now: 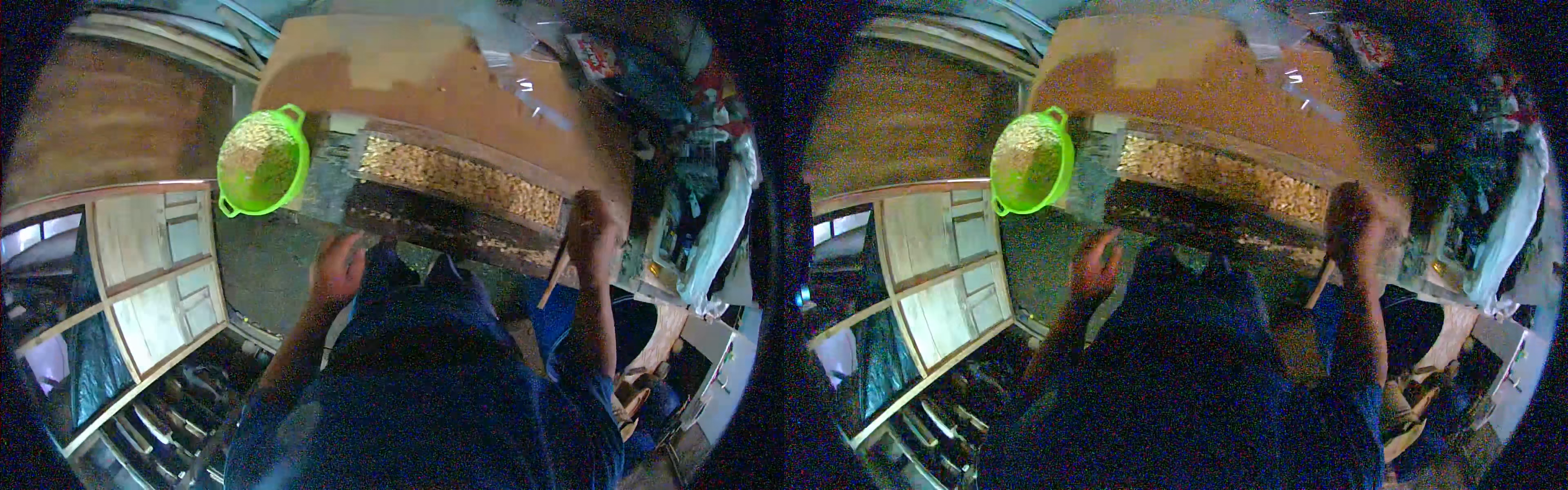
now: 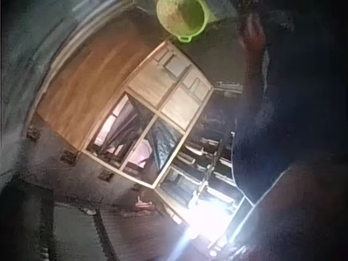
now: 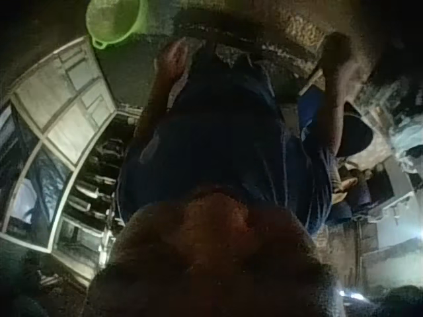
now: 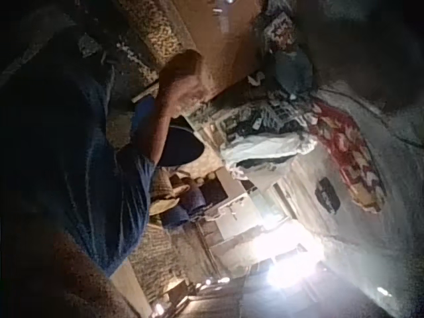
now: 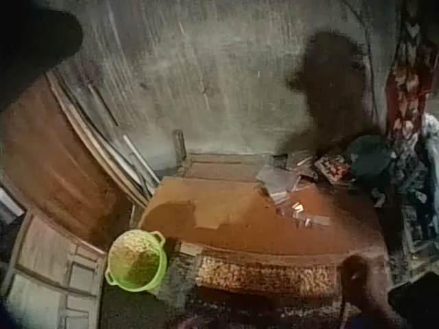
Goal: The person places a wooden mold onto a workbench, spreads peanuts from a bowl into the mold by hand, and levels them using a wooden stick.
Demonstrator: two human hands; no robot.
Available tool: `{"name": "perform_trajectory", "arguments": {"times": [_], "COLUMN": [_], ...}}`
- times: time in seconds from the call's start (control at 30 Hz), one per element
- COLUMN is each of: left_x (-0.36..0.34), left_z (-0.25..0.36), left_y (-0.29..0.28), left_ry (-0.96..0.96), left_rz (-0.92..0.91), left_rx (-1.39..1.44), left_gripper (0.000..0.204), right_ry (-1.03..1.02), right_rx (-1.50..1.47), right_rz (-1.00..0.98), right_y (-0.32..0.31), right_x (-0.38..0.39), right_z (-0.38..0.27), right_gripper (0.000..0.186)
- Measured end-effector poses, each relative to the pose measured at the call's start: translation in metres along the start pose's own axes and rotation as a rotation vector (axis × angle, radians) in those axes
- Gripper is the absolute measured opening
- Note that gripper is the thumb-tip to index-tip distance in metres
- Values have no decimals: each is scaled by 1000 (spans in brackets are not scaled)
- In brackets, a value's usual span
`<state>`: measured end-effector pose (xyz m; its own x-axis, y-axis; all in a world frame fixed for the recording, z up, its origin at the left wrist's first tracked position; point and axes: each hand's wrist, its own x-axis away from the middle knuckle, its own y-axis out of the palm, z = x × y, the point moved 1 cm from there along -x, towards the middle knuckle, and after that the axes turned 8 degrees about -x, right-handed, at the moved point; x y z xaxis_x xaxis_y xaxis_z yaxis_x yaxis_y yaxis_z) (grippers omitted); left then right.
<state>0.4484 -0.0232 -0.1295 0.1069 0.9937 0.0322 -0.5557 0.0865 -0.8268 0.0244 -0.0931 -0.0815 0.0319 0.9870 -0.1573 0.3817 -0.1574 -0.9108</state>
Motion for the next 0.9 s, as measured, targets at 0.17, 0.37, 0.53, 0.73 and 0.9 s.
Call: {"name": "perform_trajectory", "arguments": {"times": [0.17, 0.37, 0.53, 0.73, 0.9], "left_x": [-52, -75, -84, -94, -99], "left_z": [-4, -29, -32, -44, -27], "left_y": [8, 25, 30, 45, 45], "left_ry": [-30, 7, -2, -63, -230], "left_rz": [178, 227, 239, 267, 309], "left_rx": [-257, -244, -173, -95, 131], "left_gripper": [33, 34, 31, 27, 22], "right_ry": [-30, 43, 72, -23, -59], "right_rx": [-147, -243, -152, -48, -8], "right_rz": [-46, 78, 129, 115, 186], "right_y": [21, 22, 31, 31, 40], "right_x": [12, 21, 20, 12, 29], "right_z": [-29, -47, -57, -74, -48], "right_gripper": [28, 31, 31, 28, 24]}}
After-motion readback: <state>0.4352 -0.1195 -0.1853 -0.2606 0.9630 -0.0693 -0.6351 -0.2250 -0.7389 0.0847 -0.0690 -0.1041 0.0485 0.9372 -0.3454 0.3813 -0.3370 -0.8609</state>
